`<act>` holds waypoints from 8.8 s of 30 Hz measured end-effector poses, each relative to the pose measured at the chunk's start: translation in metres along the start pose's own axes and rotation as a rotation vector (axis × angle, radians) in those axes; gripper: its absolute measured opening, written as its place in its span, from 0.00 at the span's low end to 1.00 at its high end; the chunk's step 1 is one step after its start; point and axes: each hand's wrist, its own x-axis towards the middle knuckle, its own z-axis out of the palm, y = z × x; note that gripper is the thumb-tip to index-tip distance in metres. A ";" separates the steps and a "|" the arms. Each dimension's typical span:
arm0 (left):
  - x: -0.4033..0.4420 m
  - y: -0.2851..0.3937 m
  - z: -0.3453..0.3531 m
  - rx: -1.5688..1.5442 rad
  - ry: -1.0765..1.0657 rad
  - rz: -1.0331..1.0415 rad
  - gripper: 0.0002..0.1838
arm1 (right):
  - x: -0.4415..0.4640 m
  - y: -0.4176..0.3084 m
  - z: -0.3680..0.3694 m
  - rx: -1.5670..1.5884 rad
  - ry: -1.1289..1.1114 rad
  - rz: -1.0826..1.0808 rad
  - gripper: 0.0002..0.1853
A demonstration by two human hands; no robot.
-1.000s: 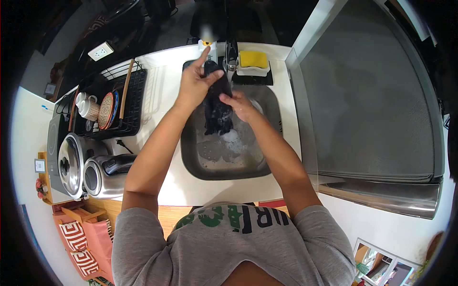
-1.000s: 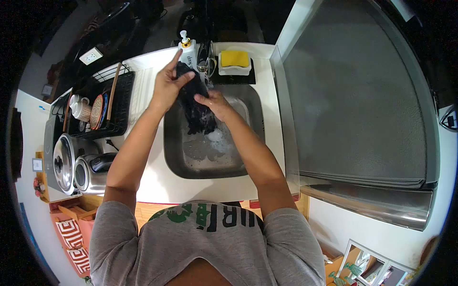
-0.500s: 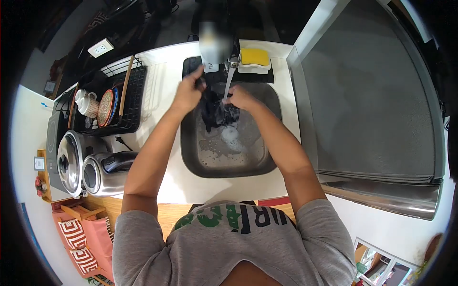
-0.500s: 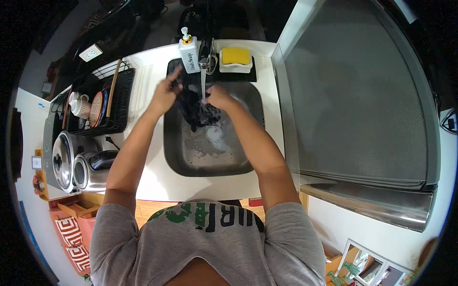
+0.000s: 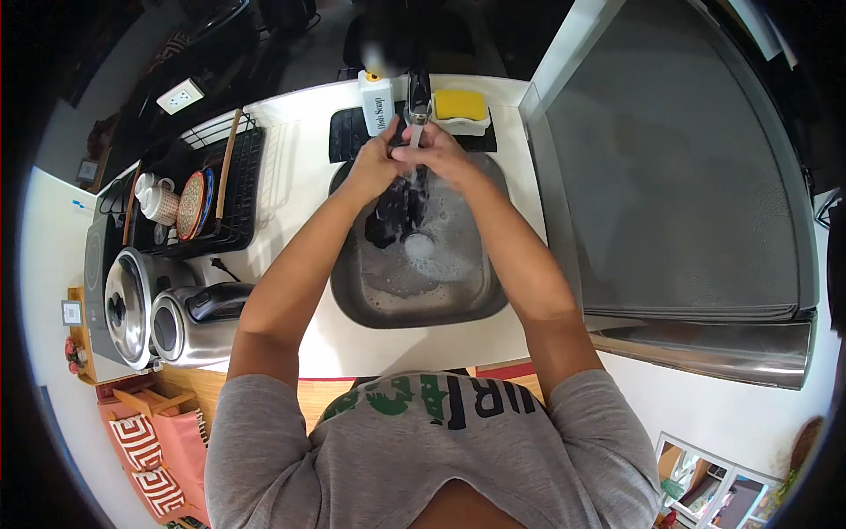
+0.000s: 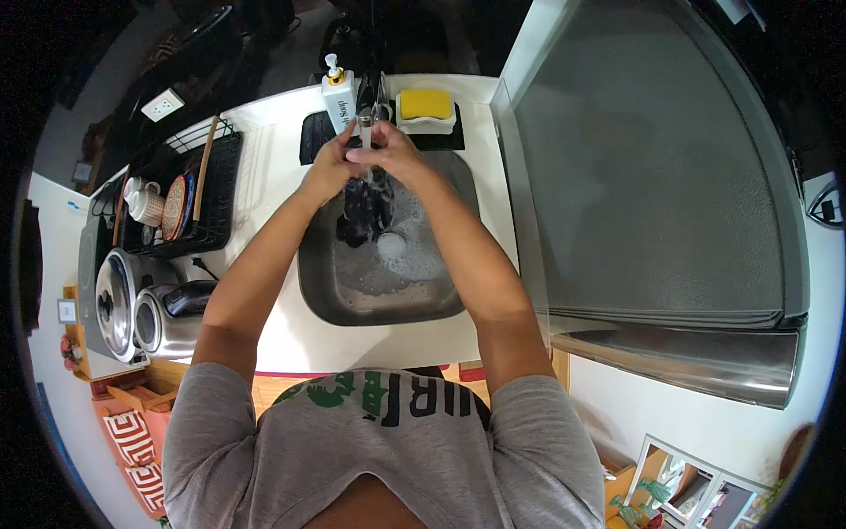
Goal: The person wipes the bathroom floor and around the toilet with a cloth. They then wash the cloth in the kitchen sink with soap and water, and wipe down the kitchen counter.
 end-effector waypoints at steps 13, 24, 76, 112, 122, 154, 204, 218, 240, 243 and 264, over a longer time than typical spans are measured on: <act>-0.030 0.130 -0.031 -0.275 0.184 0.155 0.32 | -0.034 0.140 0.007 0.012 0.205 0.395 0.16; -0.032 -0.072 -0.024 0.275 0.066 0.001 0.29 | 0.004 0.075 -0.006 -0.309 0.031 0.316 0.18; -0.020 -0.081 -0.011 0.601 0.006 -0.192 0.23 | 0.020 0.051 -0.017 -0.201 -0.144 0.160 0.06; -0.001 0.067 -0.018 0.484 0.227 0.026 0.21 | -0.008 0.013 0.018 0.317 0.053 0.000 0.18; -0.019 0.104 -0.035 -0.073 0.419 -0.028 0.20 | -0.040 0.093 0.003 -0.146 -0.016 0.414 0.24; -0.044 -0.133 0.017 0.535 -0.192 -0.158 0.30 | -0.005 -0.054 -0.012 -0.011 0.007 -0.049 0.10; -0.011 0.031 -0.049 0.576 -0.187 -0.081 0.24 | -0.006 0.073 -0.009 -0.684 -0.014 0.029 0.15; 0.008 0.011 -0.002 0.200 -0.118 0.115 0.47 | 0.001 -0.008 -0.007 -0.115 -0.061 -0.016 0.20; -0.022 0.057 -0.045 0.440 0.159 0.175 0.35 | -0.011 0.037 -0.014 -0.339 -0.100 0.244 0.12; -0.020 0.003 -0.030 0.560 -0.127 -0.094 0.40 | -0.001 0.022 -0.016 -0.602 -0.061 0.034 0.11; -0.002 0.126 -0.037 -0.007 0.214 0.369 0.38 | -0.037 0.054 0.008 0.088 0.086 0.172 0.22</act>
